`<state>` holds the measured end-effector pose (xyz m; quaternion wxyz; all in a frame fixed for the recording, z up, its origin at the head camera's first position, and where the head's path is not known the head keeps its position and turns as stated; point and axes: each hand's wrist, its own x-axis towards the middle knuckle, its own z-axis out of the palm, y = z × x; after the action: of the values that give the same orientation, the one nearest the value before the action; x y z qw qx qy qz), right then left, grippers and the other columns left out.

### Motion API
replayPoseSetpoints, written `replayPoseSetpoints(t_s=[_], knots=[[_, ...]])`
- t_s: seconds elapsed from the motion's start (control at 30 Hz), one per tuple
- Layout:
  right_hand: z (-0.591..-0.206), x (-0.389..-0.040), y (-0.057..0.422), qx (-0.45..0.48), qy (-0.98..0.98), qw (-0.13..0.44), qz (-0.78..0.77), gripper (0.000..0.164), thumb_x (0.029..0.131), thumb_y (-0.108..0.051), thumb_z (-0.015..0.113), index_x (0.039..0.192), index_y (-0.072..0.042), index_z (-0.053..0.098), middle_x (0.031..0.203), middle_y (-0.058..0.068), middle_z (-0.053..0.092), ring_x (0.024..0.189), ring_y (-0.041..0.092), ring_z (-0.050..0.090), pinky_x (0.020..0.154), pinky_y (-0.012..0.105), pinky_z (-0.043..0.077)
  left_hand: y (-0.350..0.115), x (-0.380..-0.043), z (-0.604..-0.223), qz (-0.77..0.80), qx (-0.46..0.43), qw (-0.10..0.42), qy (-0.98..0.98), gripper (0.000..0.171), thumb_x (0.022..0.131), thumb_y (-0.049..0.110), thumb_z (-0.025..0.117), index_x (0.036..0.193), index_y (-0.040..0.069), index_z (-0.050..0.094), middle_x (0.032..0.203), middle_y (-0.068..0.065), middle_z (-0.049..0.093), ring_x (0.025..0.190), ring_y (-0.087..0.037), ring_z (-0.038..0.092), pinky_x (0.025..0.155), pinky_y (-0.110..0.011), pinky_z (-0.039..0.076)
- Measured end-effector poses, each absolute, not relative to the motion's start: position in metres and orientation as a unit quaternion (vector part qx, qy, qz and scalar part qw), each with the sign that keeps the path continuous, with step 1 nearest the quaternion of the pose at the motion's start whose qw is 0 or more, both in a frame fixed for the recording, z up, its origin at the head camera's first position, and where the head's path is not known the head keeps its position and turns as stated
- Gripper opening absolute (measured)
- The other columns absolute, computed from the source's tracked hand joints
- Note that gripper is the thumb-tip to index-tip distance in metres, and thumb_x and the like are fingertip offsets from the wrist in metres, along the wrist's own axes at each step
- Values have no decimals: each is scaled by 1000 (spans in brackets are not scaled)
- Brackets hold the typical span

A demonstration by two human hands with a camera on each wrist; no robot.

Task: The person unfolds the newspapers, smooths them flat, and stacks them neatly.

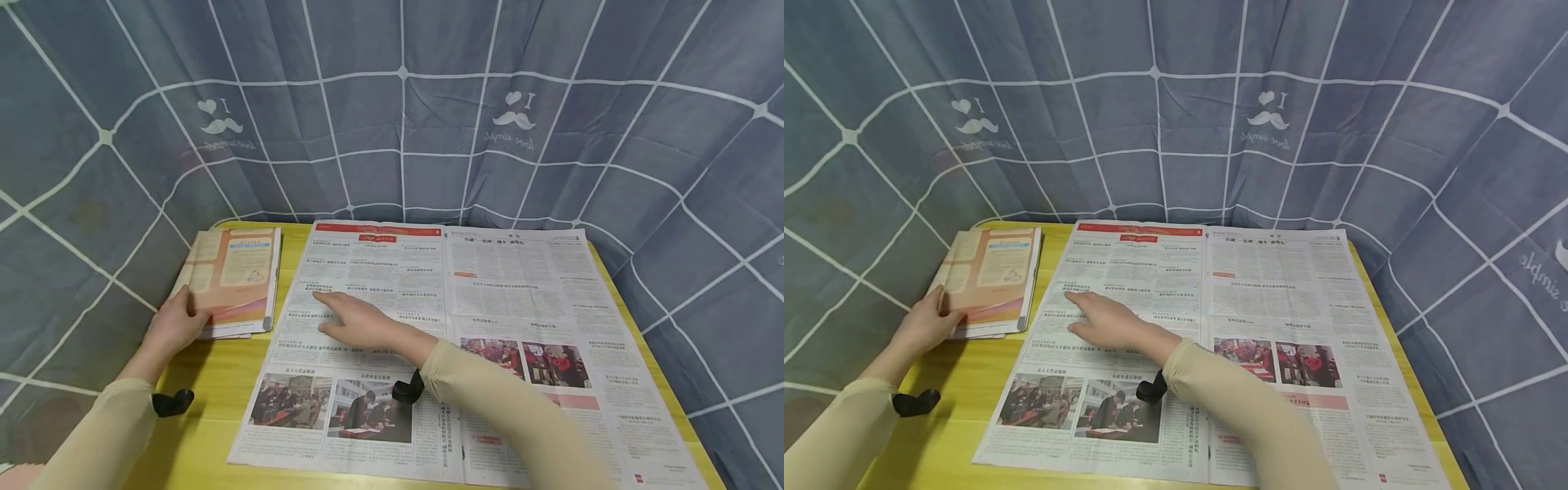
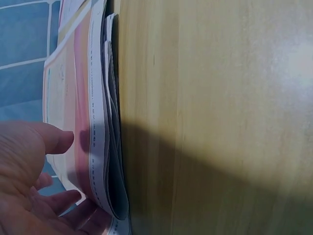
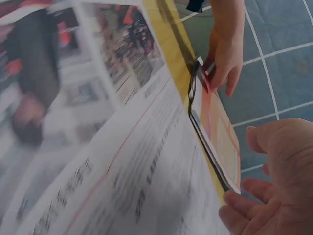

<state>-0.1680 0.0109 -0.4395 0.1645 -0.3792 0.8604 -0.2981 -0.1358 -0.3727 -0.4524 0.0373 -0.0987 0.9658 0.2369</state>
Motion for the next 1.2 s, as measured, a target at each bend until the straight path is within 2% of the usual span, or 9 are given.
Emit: replayPoseSetpoints(t_s=[0.2, 0.27, 0.43, 0.57, 0.67, 0.8, 1.0, 1.13, 1.2], knots=[[-444, -168, -11, -311, 818, 229, -427, 64, 108, -39, 52, 164, -22, 26, 162, 3, 38, 141, 19, 46, 109, 37, 44, -377, -138, -451, 217, -117, 46, 968, 83, 98, 25, 55, 154, -18, 11, 142, -51, 27, 123, -69, 31, 100, -75, 31], [-446, -169, -17, -284, 802, 248, -464, 63, 108, -37, 52, 164, -20, 28, 160, 7, 41, 140, 21, 47, 108, 35, 44, -378, -139, -451, 208, -118, 48, 970, 76, 98, 26, 54, 151, -17, 23, 137, -50, 32, 119, -68, 34, 98, -74, 33], [-454, -169, -33, -241, 781, 268, -510, 60, 108, -32, 54, 162, -16, 33, 155, 7, 46, 138, 22, 49, 105, 32, 47, -374, -140, -453, 199, -124, 60, 970, 67, 100, 28, 52, 143, -20, 34, 130, -50, 34, 118, -66, 30, 99, -71, 29], [-459, -169, -43, -219, 766, 279, -537, 60, 107, -30, 55, 161, -13, 35, 152, 8, 49, 133, 21, 53, 97, 29, 51, -367, -141, -453, 192, -144, 73, 968, 74, 99, 30, 53, 148, -19, 27, 135, -50, 26, 120, -68, 25, 98, -74, 28], [-461, -168, -48, -206, 759, 282, -549, 59, 107, -27, 57, 160, -11, 37, 148, 10, 51, 121, 19, 61, 90, 27, 54, -364, -142, -453, 192, -158, 78, 965, 78, 98, 34, 56, 150, -16, 26, 136, -50, 23, 120, -69, 26, 95, -76, 30], [-462, -166, -52, -196, 759, 284, -552, 58, 106, -26, 58, 158, -10, 40, 145, 10, 54, 105, 13, 65, 83, 26, 54, -364, -145, -453, 204, -176, 68, 961, 82, 95, 38, 64, 145, -18, 29, 129, -49, 30, 114, -65, 32, 92, -74, 34], [-462, -163, -56, -199, 747, 293, -562, 58, 106, -23, 58, 158, -8, 39, 145, 12, 53, 100, 20, 65, 78, 27, 53, -367, -148, -452, 253, -221, 69, 939, 88, 91, 36, 72, 140, -23, 28, 129, -45, 39, 112, -57, 42, 100, -68, 35], [-463, -161, -57, -189, 735, 306, -575, 57, 106, -23, 58, 158, -9, 39, 144, 12, 53, 101, 22, 65, 79, 31, 54, -369, -148, -452, 285, -233, 74, 927, 83, 94, 30, 67, 141, -24, 27, 133, -44, 39, 115, -54, 44, 104, -66, 34], [-462, -159, -58, -182, 732, 309, -580, 57, 106, -23, 58, 158, -10, 40, 144, 11, 54, 101, 21, 65, 82, 33, 55, -372, -148, -452, 297, -221, 74, 926, 74, 96, 26, 62, 138, -25, 30, 130, -43, 42, 112, -53, 45, 101, -64, 36]])
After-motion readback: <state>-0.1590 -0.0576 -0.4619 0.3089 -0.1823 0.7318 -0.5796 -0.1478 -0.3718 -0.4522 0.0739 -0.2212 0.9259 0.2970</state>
